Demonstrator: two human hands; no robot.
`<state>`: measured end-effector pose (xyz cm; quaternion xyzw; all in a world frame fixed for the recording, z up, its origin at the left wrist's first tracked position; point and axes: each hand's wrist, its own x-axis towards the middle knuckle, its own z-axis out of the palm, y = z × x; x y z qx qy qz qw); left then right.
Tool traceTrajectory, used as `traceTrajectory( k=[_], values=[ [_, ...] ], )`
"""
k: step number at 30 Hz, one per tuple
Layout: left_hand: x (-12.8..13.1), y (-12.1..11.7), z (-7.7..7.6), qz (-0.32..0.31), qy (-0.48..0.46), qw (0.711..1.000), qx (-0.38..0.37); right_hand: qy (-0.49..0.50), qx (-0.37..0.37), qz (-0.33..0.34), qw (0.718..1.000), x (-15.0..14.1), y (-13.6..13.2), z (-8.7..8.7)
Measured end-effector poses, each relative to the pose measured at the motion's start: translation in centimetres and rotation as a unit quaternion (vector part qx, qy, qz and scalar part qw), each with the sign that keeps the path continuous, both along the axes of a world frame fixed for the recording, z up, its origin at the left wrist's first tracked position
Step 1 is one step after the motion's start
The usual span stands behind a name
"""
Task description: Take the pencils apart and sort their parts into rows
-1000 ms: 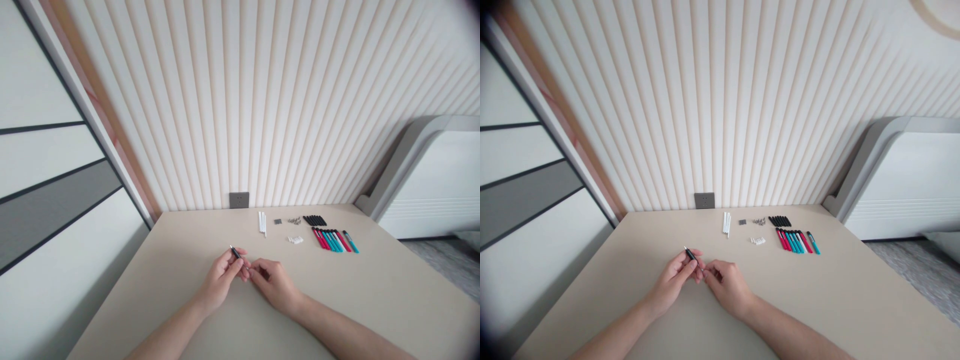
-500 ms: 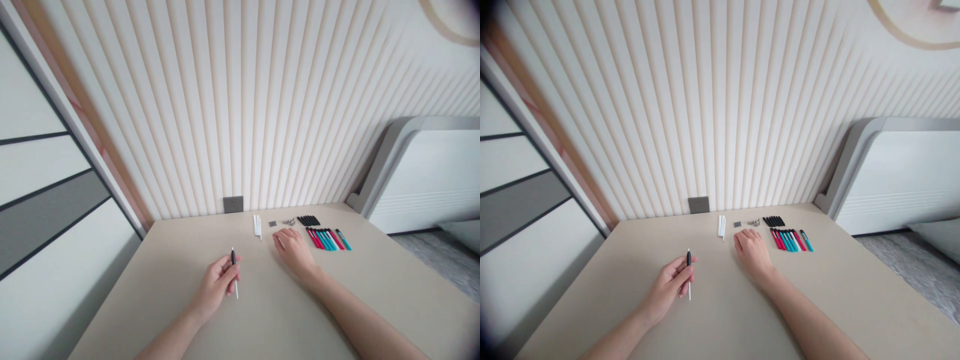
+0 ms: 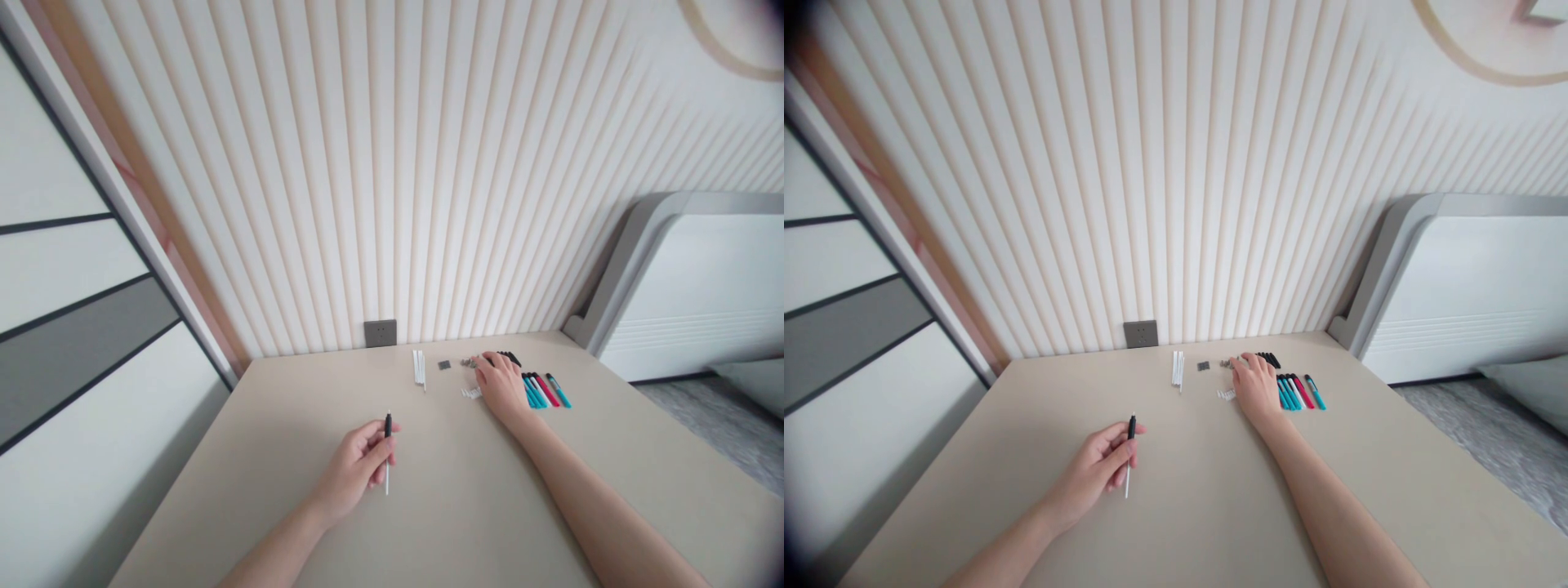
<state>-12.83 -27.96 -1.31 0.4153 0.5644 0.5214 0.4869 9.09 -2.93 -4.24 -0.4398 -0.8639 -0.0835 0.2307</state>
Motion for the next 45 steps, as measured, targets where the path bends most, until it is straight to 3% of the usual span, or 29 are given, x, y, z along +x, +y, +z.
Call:
traceTrajectory(
  k=[9,20,26,28,30,33,36,39,45],
  values=[
    [-0.2,0.0,0.1,0.002,0.007,0.999,0.04,0.014,-0.003,0.011,1.0,-0.1,0.3,0.1],
    [-0.2,0.3,-0.7,0.023,-0.021,0.999,0.024,0.022,-0.01,0.009,1.0,0.1,0.8,-0.3],
    [0.0,0.2,-0.7,0.017,-0.006,1.0,-0.006,0.112,-0.015,0.061,0.992,-0.1,-0.5,1.1],
    [0.1,0.2,-0.7,0.016,0.002,1.0,-0.014,0.175,-0.05,0.122,0.976,-0.9,-2.3,1.9],
    [0.1,0.2,-0.7,0.012,0.014,1.0,-0.021,0.243,-0.131,0.191,0.942,-2.1,-4.9,2.6],
    [0.1,0.3,-0.7,-0.01,0.034,0.999,-0.026,0.316,-0.285,0.221,0.877,-4.0,-8.9,3.4],
    [0.0,0.2,-0.8,-0.035,0.055,0.998,-0.019,0.338,-0.373,0.253,0.826,-5.1,-11.6,3.8],
    [0.0,0.2,-0.8,-0.049,0.073,0.996,-0.013,0.336,-0.407,0.27,0.805,-5.1,-12.3,4.0],
    [0.1,0.0,-1.0,-0.067,0.094,0.993,-0.008,0.321,-0.433,0.29,0.791,-4.8,-12.3,3.9]
  ],
)
